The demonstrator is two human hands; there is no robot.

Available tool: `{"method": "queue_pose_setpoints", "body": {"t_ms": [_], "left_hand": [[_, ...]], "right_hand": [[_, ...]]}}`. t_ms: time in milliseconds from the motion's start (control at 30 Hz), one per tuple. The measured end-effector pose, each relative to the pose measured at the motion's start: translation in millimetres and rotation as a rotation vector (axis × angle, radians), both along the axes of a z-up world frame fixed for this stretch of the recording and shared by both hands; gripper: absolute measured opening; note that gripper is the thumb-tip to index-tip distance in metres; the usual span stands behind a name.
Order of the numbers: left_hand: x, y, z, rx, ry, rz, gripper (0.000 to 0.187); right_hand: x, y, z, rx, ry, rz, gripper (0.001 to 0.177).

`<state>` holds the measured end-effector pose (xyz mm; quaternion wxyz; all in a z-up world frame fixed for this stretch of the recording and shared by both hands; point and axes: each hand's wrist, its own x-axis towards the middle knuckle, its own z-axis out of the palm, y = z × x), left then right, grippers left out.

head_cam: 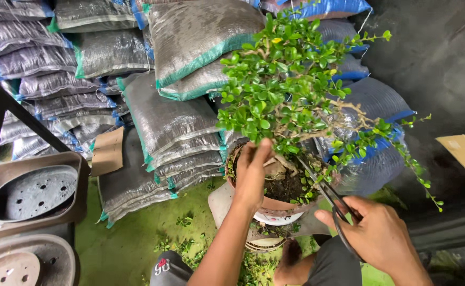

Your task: The person trims a potted bonsai tree using shears, cutting branches and leaves to shape the plant. The person rotates the pot to access different sides and continues trimming throughout the video.

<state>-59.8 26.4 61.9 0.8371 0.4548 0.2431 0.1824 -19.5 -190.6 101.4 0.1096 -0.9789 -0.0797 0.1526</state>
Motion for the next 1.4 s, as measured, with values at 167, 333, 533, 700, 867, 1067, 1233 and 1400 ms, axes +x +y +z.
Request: {"method": "queue_pose_setpoints", "body": {"t_ms": [167, 333, 533, 700, 867, 1067, 1233, 1400], "left_hand": [[24.9, -3.3, -1.5, -0.187, -0.075, -0.044, 0.081], [44.6, 2.5, -36.2, -0.452, -0.222, 0.045, 0.030], [40.5, 2.0, -50.8, -0.438, -0.339, -0.019, 0.048], [35.7, -10.0, -32.2, -0.246, -0.151, 0.128, 0.075], [34.4, -14.7, -35.8, -0.113, -0.115, 0.102, 0.057], [35.1, -16.9, -47.5, -0.149, -0.211, 0.128, 0.083], [39.1, -18.2, -59.1, -0.229, -0.240, 0.147, 0.114], [25.1, -25.1, -53.5, -0.015, -0.303, 0.101, 0.073]], "right_hand": [[-2.5, -8.6, -15.3, 0.017, -0.037, 0.011, 0.042], [4.0, -22.5, -21.9, 0.052, 0.172, -0.005, 0.047], [9.9, -39.5, -37.5, 0.046, 0.038, 0.026, 0.044], [14.1, -43.4, -33.6, 0.101, 0.038, 0.033, 0.043], [23.3, -29.8, -24.0, 0.034, -0.067, 0.163, 0.059], [21.5, 2.5, -1.1, -0.004, -0.077, 0.246, 0.068], [32.3, 19.7, -2.8, -0.055, -0.145, 0.266, 0.068], [23.9, 32.4, 39.4, 0.076, -0.179, 0.364, 0.067]]}}
